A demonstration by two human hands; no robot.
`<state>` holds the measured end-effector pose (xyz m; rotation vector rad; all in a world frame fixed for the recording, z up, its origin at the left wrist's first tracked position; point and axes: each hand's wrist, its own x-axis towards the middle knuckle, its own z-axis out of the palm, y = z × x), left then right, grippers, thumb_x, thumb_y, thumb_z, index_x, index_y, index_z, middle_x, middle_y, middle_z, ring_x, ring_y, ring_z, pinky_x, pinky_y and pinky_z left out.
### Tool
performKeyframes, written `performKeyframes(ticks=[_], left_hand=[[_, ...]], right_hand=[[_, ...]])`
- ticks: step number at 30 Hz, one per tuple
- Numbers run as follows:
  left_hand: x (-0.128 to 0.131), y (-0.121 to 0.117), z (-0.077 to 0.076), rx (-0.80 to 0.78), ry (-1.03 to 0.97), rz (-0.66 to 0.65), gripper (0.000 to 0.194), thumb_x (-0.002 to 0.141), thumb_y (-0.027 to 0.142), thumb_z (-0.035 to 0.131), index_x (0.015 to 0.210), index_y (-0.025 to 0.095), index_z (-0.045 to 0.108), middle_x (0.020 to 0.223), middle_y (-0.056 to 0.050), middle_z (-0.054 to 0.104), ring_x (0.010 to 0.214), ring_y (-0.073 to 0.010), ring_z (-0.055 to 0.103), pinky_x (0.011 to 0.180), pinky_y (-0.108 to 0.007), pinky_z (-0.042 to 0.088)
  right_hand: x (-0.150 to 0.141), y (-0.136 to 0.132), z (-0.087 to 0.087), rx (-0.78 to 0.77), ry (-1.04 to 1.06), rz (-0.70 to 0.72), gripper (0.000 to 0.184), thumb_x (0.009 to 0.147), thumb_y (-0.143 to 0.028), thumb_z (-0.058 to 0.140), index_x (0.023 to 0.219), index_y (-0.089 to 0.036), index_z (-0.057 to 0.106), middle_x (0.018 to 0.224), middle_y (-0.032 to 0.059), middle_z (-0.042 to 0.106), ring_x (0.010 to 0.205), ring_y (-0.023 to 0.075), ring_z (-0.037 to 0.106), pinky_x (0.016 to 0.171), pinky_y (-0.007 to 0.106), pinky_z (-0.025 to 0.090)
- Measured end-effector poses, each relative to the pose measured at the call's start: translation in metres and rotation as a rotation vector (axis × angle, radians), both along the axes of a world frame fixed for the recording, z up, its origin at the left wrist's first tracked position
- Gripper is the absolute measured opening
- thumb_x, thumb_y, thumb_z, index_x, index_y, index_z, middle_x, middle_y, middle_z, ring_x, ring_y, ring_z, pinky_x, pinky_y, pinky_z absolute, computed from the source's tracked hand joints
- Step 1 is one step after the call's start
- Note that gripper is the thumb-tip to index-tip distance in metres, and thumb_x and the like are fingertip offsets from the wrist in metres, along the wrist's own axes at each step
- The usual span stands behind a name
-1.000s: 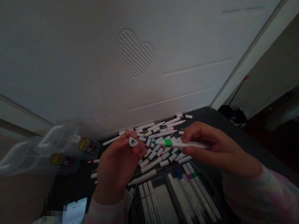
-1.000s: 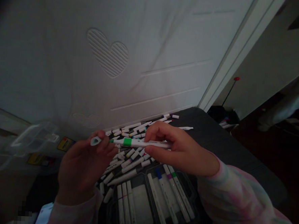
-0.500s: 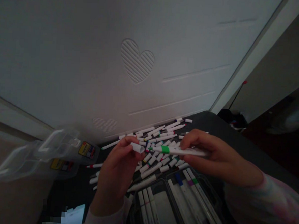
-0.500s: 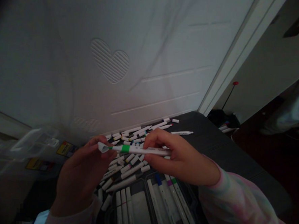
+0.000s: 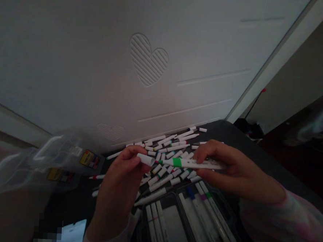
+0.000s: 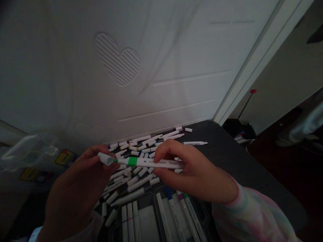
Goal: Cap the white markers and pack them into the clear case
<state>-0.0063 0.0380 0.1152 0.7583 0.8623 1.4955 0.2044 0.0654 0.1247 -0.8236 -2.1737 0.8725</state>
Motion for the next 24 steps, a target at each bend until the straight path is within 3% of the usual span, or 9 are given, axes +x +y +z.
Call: performKeyframes(ticks=[6,18,24], left_hand=[[0.0004,-0.0003,0.0012,0.013,-0.005,0.010,0.006,0.065,0.013,0.059,0.060,0.017,0.062,0.063,0.001,0.054,0.056,-0.0068,0.049,0.053,-0.017,0.043],[0.0021,-0.0020,0.0030,0.012,0.050,0.068,0.007,0.064,0.015,0.059,0.067,0.018,0.064,0.065,0.001,0.055,0.059,-0.0079,0.050,0.057,-0.019,0.043],[-0.0034,0.0009,-0.0021,-0.001,0.073,0.019,0.008,0.063,0.016,0.059,0.069,0.018,0.065,0.059,0.002,0.054,0.055,-0.0076,0.048,0.054,-0.018,0.041]], right_hand=[[0.0001,0.0017,-0.0035,0.003,0.017,0.002,0.010,0.078,-0.019,0.055,0.086,-0.021,0.049,0.080,-0.0001,0.053,0.076,0.0103,0.054,0.063,0.017,0.043],[-0.0003,0.0010,-0.0026,0.030,-0.021,-0.002,0.010,0.078,-0.020,0.054,0.086,-0.021,0.049,0.079,-0.0003,0.055,0.075,0.0100,0.054,0.060,0.017,0.043],[-0.0008,0.0009,-0.0010,0.026,-0.039,-0.008,0.009,0.079,-0.020,0.054,0.087,-0.021,0.049,0.078,-0.0007,0.054,0.069,0.0085,0.052,0.058,0.016,0.042]])
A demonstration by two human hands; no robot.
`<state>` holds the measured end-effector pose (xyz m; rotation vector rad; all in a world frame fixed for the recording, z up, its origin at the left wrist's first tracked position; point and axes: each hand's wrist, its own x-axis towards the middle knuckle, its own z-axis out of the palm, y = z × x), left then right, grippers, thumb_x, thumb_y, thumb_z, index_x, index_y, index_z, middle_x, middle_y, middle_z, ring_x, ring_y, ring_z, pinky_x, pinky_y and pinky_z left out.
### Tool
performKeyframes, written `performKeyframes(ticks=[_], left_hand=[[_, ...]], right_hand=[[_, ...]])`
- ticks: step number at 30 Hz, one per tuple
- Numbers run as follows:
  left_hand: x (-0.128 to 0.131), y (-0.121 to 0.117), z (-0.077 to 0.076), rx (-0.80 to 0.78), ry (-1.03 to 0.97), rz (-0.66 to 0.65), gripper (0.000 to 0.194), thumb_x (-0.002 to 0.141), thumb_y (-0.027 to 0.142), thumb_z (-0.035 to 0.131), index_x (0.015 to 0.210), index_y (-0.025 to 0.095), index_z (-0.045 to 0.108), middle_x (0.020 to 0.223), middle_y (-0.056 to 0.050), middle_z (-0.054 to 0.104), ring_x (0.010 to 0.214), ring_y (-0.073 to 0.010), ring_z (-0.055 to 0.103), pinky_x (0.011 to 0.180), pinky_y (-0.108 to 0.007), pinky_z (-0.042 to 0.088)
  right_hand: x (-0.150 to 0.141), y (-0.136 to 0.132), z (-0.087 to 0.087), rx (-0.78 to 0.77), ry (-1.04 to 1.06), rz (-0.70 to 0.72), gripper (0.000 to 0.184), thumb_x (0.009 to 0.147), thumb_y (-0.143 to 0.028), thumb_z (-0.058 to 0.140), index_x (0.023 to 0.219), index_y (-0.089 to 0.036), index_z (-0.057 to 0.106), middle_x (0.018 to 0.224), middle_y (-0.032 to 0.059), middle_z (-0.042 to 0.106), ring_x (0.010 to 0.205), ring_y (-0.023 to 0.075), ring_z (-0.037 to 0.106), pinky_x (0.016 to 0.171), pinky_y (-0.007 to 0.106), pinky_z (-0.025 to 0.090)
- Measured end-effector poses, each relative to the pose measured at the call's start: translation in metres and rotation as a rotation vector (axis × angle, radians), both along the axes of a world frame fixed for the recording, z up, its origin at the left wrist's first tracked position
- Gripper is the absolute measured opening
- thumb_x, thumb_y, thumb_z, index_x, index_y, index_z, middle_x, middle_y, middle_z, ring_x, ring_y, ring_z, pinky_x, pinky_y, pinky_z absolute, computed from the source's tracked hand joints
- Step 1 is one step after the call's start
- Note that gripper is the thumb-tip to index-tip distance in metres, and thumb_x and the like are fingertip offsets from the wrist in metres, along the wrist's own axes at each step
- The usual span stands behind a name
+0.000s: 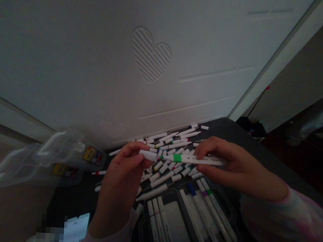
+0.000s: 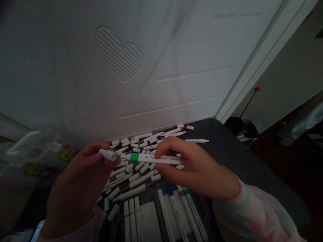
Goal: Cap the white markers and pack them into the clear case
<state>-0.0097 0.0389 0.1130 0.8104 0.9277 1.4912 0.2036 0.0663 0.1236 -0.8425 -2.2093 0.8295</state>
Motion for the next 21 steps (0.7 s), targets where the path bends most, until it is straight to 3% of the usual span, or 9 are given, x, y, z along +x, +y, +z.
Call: performKeyframes(ticks=[17,21], left_hand=[[0.0036,-0.0057,0.0014,-0.054,0.170,0.094,0.009,0.063,0.016,0.061,0.071,0.019,0.064,0.062,0.002,0.059,0.059,-0.0098,0.052,0.059,-0.020,0.041],[0.0033,-0.0100,0.0014,-0.049,0.236,0.039,0.010,0.065,0.018,0.064,0.074,0.021,0.065,0.064,0.003,0.061,0.063,-0.0104,0.054,0.062,-0.021,0.041]], right_hand=[[-0.0020,0.0007,-0.0040,0.000,-0.029,-0.009,0.011,0.079,-0.022,0.054,0.089,-0.020,0.050,0.080,0.0007,0.056,0.070,0.0097,0.053,0.058,0.018,0.043],[-0.0019,0.0005,-0.0019,0.005,-0.030,-0.026,0.011,0.078,-0.023,0.054,0.089,-0.019,0.052,0.080,0.0019,0.058,0.073,0.0115,0.055,0.059,0.019,0.044]])
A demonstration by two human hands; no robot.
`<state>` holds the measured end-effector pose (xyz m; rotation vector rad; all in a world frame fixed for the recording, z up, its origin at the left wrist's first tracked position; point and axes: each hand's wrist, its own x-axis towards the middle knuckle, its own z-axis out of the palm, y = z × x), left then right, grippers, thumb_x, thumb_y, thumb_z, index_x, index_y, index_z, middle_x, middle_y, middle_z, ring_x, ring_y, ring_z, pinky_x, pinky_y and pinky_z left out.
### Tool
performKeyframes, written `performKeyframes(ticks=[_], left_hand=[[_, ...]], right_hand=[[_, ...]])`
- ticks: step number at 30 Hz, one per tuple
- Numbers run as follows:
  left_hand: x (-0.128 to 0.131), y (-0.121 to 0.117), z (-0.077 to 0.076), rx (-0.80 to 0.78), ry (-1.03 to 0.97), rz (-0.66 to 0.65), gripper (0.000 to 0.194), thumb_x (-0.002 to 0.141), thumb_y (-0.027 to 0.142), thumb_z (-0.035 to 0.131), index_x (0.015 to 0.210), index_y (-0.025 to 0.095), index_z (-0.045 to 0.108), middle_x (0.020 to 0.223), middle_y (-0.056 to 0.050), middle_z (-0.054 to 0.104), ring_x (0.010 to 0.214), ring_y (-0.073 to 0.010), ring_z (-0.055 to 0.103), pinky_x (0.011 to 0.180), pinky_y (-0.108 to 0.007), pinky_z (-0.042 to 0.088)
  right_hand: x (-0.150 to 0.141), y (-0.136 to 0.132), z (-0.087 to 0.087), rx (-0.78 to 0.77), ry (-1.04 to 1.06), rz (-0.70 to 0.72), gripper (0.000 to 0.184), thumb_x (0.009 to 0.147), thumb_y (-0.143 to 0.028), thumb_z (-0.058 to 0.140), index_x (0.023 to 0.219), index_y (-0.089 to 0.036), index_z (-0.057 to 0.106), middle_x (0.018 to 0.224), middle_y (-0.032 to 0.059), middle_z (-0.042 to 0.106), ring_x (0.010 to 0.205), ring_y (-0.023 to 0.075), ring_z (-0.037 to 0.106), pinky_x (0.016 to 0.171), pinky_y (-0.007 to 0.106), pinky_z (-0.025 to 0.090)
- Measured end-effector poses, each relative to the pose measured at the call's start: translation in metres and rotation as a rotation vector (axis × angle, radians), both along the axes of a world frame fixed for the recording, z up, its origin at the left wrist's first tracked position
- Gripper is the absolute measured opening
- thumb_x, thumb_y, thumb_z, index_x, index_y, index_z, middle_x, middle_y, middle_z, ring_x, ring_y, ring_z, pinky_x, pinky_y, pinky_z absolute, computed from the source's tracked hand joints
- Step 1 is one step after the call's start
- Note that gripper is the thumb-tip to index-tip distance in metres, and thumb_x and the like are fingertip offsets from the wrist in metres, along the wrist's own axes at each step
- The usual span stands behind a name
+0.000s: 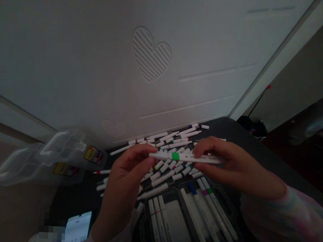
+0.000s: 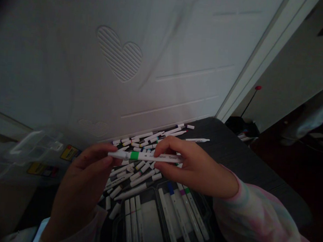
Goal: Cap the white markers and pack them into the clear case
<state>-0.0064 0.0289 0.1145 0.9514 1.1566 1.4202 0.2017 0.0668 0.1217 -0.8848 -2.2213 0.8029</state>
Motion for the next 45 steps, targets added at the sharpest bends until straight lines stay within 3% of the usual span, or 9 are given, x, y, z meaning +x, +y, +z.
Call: performKeyframes(ticks=[8,14,18,23,27,37,45], left_hand=[[0.003,-0.007,0.003,0.075,0.116,0.021,0.009,0.067,0.018,0.063,0.074,0.023,0.066,0.067,0.003,0.062,0.062,-0.0108,0.053,0.056,-0.020,0.038],[-0.005,-0.009,0.006,0.177,0.382,-0.048,0.015,0.071,0.015,0.062,0.077,0.029,0.067,0.080,0.005,0.064,0.073,-0.0107,0.057,0.067,-0.020,0.042],[-0.011,-0.008,0.008,0.236,0.457,-0.068,0.018,0.071,0.014,0.063,0.077,0.030,0.068,0.082,0.004,0.066,0.075,-0.0117,0.058,0.068,-0.020,0.043],[-0.012,-0.009,0.010,0.281,0.529,-0.103,0.017,0.069,0.013,0.064,0.076,0.028,0.070,0.080,0.001,0.067,0.077,-0.0148,0.060,0.068,-0.021,0.045],[-0.013,-0.009,0.011,0.280,0.576,-0.204,0.015,0.069,0.015,0.065,0.077,0.026,0.071,0.074,-0.002,0.067,0.070,-0.0165,0.060,0.065,-0.024,0.046],[-0.012,-0.014,0.016,0.282,0.528,-0.239,0.018,0.065,0.015,0.067,0.075,0.029,0.072,0.069,-0.002,0.068,0.066,-0.0168,0.060,0.061,-0.024,0.045],[-0.015,-0.016,0.013,0.231,0.402,-0.331,0.014,0.061,0.017,0.071,0.071,0.025,0.071,0.061,-0.002,0.062,0.058,-0.0152,0.056,0.055,-0.024,0.043]], right_hand=[[0.000,0.000,-0.001,0.055,0.009,0.003,0.009,0.078,-0.022,0.055,0.086,-0.018,0.054,0.081,0.0034,0.059,0.076,0.0131,0.057,0.064,0.021,0.045],[0.002,0.001,-0.001,0.102,0.037,0.036,0.007,0.077,-0.019,0.056,0.084,-0.018,0.054,0.078,0.0028,0.059,0.075,0.0127,0.057,0.067,0.023,0.045],[0.002,-0.001,-0.001,0.143,0.042,0.050,0.008,0.076,-0.016,0.055,0.083,-0.019,0.054,0.078,0.0027,0.059,0.076,0.0127,0.057,0.069,0.023,0.045],[0.003,-0.002,0.001,0.084,-0.020,0.026,0.006,0.076,-0.019,0.056,0.082,-0.018,0.056,0.074,0.0023,0.059,0.067,0.0112,0.056,0.059,0.020,0.044],[0.003,-0.004,0.005,0.022,-0.065,0.075,0.006,0.076,-0.021,0.056,0.081,-0.018,0.057,0.070,0.0004,0.059,0.061,0.0087,0.054,0.055,0.017,0.043],[0.004,-0.012,0.015,0.079,-0.073,0.067,0.006,0.074,-0.021,0.059,0.079,-0.018,0.057,0.068,-0.0005,0.060,0.061,0.0079,0.055,0.056,0.017,0.041],[0.009,-0.015,0.015,-0.074,-0.003,0.093,0.009,0.074,-0.019,0.057,0.078,-0.018,0.049,0.067,-0.0015,0.053,0.056,0.0070,0.048,0.050,0.016,0.038]])
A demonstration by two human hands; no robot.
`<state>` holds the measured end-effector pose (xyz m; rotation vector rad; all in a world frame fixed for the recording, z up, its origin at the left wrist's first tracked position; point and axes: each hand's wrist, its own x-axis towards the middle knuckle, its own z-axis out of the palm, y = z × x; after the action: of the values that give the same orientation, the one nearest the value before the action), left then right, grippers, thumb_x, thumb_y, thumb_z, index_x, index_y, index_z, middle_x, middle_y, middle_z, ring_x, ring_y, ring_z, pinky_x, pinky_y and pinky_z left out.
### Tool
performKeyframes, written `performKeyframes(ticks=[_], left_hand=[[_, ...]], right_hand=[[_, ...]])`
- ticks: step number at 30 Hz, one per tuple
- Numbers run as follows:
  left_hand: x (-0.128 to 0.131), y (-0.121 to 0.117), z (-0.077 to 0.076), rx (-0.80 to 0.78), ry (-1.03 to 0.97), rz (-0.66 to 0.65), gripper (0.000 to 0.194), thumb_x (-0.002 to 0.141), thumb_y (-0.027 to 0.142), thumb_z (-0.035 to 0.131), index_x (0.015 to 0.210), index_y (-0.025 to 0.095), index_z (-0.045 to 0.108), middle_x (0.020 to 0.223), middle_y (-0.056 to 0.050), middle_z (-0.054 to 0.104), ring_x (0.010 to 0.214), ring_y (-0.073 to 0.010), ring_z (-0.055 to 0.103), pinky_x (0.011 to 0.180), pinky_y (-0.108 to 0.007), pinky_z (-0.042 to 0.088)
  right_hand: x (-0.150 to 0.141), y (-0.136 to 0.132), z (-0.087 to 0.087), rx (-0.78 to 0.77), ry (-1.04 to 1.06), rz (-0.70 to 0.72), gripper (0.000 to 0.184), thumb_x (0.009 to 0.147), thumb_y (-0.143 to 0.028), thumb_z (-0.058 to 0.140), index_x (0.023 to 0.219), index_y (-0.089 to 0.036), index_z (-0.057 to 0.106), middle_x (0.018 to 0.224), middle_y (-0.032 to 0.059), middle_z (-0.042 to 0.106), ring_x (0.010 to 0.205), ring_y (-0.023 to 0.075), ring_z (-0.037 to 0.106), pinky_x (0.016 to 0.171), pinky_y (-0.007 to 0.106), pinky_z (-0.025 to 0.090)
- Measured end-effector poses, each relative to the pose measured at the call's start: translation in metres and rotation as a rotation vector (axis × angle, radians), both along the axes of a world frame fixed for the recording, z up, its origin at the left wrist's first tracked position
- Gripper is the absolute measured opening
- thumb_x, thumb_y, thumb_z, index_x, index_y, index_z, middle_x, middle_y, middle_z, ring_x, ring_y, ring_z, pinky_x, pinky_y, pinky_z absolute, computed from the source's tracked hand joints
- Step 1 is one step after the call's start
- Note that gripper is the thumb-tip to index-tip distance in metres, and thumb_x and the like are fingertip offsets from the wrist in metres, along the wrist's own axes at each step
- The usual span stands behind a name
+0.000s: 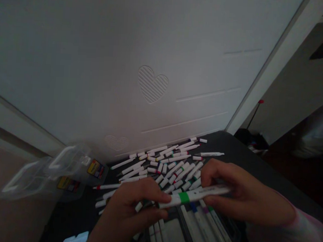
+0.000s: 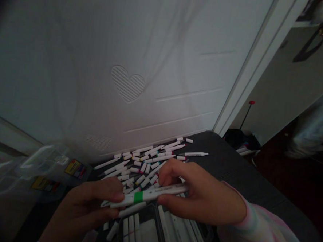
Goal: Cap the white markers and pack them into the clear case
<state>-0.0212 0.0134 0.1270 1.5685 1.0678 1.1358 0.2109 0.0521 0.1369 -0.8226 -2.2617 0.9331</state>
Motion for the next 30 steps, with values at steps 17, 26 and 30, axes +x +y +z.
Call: performKeyframes(ticks=[17,26,30], left_hand=[[0.015,0.001,-0.008,-0.105,0.044,0.145,0.031,0.077,0.038,0.051,0.053,0.018,0.050,0.053,0.001,0.044,0.051,-0.0114,0.038,0.046,-0.022,0.029],[0.017,0.002,-0.007,-0.319,-0.010,0.111,0.033,0.082,0.045,0.041,0.063,0.020,0.052,0.050,0.005,0.036,0.044,-0.0079,0.031,0.040,-0.019,0.024],[0.015,0.002,-0.002,-0.303,0.058,0.104,0.027,0.081,0.040,0.044,0.069,0.020,0.057,0.047,0.006,0.036,0.043,-0.0073,0.031,0.041,-0.019,0.024]], right_hand=[[-0.003,0.002,-0.010,-0.054,0.042,0.031,0.013,0.078,-0.019,0.053,0.090,-0.018,0.049,0.081,0.0033,0.055,0.073,0.0116,0.053,0.062,0.021,0.044],[-0.010,-0.001,-0.012,-0.027,0.045,0.050,0.016,0.079,-0.018,0.051,0.094,-0.020,0.047,0.083,0.0024,0.055,0.077,0.0119,0.055,0.065,0.022,0.045],[-0.013,0.000,-0.012,-0.017,0.048,0.028,0.019,0.079,-0.017,0.052,0.096,-0.020,0.046,0.086,0.0023,0.055,0.078,0.0109,0.055,0.064,0.020,0.045]])
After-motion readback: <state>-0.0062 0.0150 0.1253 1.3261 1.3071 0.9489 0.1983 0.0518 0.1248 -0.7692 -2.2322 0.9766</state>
